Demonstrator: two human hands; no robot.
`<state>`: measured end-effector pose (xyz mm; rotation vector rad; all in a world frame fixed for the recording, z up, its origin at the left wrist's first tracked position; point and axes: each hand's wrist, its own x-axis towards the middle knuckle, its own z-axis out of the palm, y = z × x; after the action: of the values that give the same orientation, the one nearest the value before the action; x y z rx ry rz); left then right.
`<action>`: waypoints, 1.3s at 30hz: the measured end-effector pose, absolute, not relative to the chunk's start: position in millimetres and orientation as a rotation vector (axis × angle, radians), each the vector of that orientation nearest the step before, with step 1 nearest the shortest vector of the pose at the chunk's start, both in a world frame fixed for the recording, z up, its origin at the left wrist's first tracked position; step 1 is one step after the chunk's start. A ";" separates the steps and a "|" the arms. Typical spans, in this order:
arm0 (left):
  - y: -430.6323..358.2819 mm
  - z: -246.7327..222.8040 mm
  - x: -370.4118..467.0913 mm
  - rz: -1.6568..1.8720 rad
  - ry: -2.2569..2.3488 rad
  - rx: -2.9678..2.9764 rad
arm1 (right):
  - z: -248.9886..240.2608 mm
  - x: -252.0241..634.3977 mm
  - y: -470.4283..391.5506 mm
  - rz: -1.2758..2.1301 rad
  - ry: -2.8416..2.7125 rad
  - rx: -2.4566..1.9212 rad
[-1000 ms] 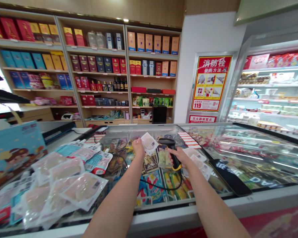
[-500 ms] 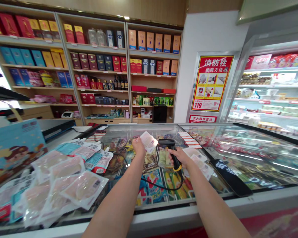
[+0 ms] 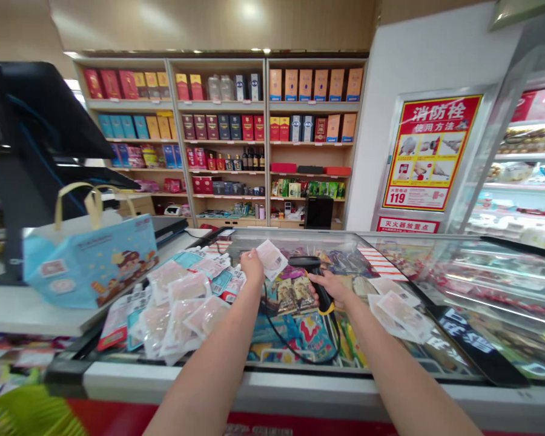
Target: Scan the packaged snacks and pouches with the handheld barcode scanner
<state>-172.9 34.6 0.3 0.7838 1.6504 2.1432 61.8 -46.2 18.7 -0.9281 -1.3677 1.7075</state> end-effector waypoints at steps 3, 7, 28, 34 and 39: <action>8.3 15.2 -226.0 2.125 1.778 0.799 | 25.9 26.0 -47.4 1.754 -1.417 -0.853; -30.4 32.3 -290.2 2.047 2.024 0.905 | 33.7 -25.1 -54.4 1.818 -1.499 -0.778; -75.7 43.9 -290.2 2.133 2.138 1.299 | 39.0 -59.7 -65.1 1.850 -1.566 -0.787; -42.2 27.7 -194.0 1.839 1.853 1.502 | 35.6 2.5 -50.4 1.694 -1.317 -0.845; -18.8 3.7 -82.3 1.200 1.497 1.955 | 37.7 67.0 -40.7 1.568 -1.147 -0.843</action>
<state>-82.3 -18.8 3.7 1.9546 1.4969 1.2004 67.0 -40.7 37.7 -0.8435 -1.1466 1.5680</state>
